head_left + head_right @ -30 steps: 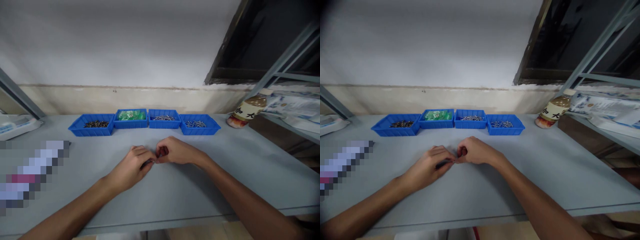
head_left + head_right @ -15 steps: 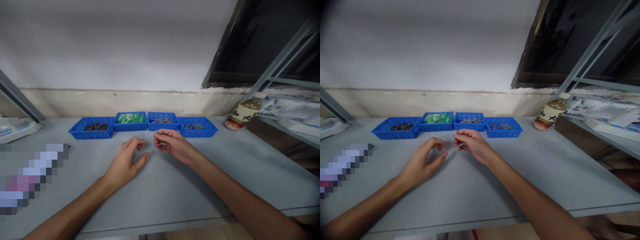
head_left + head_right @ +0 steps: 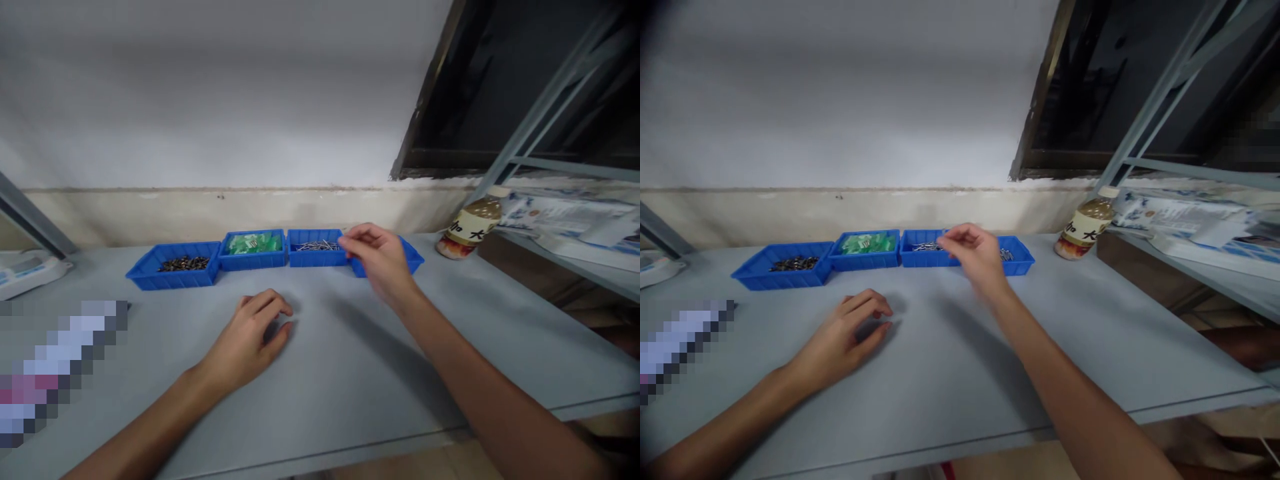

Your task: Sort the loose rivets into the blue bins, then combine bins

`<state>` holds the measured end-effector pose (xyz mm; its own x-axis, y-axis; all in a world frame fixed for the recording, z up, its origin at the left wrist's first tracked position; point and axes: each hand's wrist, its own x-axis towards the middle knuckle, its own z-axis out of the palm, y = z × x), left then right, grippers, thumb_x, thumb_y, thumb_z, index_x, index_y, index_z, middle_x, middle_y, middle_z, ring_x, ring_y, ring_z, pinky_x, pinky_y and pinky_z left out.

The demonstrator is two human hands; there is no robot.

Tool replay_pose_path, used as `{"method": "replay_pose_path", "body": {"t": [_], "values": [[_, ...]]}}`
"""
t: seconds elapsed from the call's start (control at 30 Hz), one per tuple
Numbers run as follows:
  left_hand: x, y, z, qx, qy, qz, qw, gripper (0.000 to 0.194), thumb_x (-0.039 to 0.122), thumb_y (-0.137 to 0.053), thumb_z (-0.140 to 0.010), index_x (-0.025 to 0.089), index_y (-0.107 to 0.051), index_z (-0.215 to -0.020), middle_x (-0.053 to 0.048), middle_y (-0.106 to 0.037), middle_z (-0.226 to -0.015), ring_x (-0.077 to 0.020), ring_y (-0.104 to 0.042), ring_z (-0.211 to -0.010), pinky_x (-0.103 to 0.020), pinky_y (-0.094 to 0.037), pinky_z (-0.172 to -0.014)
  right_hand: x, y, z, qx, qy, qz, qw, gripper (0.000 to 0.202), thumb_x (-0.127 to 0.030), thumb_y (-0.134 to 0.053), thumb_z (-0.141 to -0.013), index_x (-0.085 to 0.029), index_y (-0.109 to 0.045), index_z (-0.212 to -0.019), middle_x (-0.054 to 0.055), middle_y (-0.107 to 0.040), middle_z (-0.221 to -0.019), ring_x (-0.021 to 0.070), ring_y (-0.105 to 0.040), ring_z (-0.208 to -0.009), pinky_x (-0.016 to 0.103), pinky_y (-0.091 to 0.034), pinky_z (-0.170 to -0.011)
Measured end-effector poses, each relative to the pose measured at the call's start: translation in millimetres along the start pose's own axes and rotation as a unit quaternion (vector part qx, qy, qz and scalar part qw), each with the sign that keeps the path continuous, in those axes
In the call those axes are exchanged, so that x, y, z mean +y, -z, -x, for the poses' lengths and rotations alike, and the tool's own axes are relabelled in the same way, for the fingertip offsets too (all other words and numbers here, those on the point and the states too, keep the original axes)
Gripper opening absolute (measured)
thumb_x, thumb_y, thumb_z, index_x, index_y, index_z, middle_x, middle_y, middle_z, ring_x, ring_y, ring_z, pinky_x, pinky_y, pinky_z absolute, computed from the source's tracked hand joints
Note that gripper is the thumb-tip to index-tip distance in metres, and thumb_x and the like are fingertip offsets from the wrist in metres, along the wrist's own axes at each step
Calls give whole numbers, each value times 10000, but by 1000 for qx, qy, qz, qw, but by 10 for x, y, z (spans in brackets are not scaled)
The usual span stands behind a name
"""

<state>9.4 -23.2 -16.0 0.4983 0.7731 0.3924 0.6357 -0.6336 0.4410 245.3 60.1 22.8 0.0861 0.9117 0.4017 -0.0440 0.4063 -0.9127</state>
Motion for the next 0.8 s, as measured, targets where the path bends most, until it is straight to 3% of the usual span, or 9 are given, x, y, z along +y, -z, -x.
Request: {"method": "replay_pose_path", "body": {"t": [0.07, 0.17, 0.27, 0.37, 0.53, 0.6, 0.63, 0.7, 0.8], "values": [[5, 0, 6, -5, -4, -2, 1000, 96, 150, -487, -910, 205, -542, -966, -26, -575, -981, -187, -559, -916, -365, -378, -839, -29, 244, -145, 85, 69, 117, 987, 157, -284, -765, -676, -185, -660, -736, 10, -658, -748, 149, -586, -720, 312, -468, -704], [-4, -4, 14, -2, -7, -7, 1000, 91, 145, -487, -907, 206, -541, -947, -19, -574, -965, -183, -561, -910, -366, -370, -842, -26, 596, -309, 156, 162, 306, 925, 162, -330, -726, -727, -203, -711, -826, 45, -687, -895, 208, -594, -871, 350, -463, -755], [-30, -9, 14, 1, -4, -11, 1000, 97, 138, -482, -904, 209, -540, -934, -13, -575, -956, -178, -564, -895, -366, -365, -837, 3, 808, -394, 200, 196, 336, 899, 190, -382, -659, -796, -204, -707, -842, 60, -684, -919, 218, -605, -864, 340, -466, -700], [-69, -11, 8, 11, 0, -22, 1000, 97, 147, -483, -900, 214, -545, -932, -18, -578, -960, -188, -562, -918, -367, -372, -837, 35, 852, -417, 194, 214, 355, 889, 202, -385, -627, -822, -196, -698, -830, 59, -685, -891, 217, -612, -854, 354, -476, -721], [-205, 12, -15, 66, 20, -89, 994, 99, 203, -479, -901, 206, -573, -936, -63, -588, -1043, -232, -549, -1006, -398, -395, -860, 146, 681, -336, 130, 225, 436, 862, 205, -358, -599, -856, -183, -701, -831, 70, -696, -894, 230, -614, -934, 426, -451, -898], [-294, 36, -21, 97, 46, -146, 983, 140, 243, -484, -902, 206, -590, -985, -91, -583, -1153, -267, -533, -1077, -436, -397, -876, 215, 558, -254, 65, 212, 493, 841, 280, -419, -552, -892, -194, -708, -952, 101, -692, -1053, 272, -575, -1087, 485, -407, -973], [-347, 51, -21, 110, 65, -180, 975, 178, 263, -487, -904, 210, -596, -1035, -103, -568, -1228, -289, -514, -1131, -467, -389, -892, 251, 492, -204, 20, 198, 528, 826, 338, -464, -524, -906, -222, -688, -1076, 109, -645, -1208, 307, -508, -1205, 534, -373, -1002], [-465, 86, -15, 132, 108, -251, 953, 287, 301, -482, -914, 226, -575, -1175, -112, -496, -1387, -329, -445, -1251, -553, -338, -946, 316, 365, -102, -80, 167, 591, 785, 500, -550, -435, -929, -306, -509, -1359, 102, -416, -1488, 362, -301, -1387, 646, -280, -1031], [-650, 134, 4, 166, 172, -328, 914, 423, 353, -442, -943, 233, -480, -1347, -112, -357, -1519, -352, -331, -1359, -660, -198, -1014, 384, 231, 13, -166, 138, 638, 739, 663, -645, -323, -924, -323, -258, -1500, 98, -213, -1584, 338, -144, -1458, 648, -208, -1080]]}}
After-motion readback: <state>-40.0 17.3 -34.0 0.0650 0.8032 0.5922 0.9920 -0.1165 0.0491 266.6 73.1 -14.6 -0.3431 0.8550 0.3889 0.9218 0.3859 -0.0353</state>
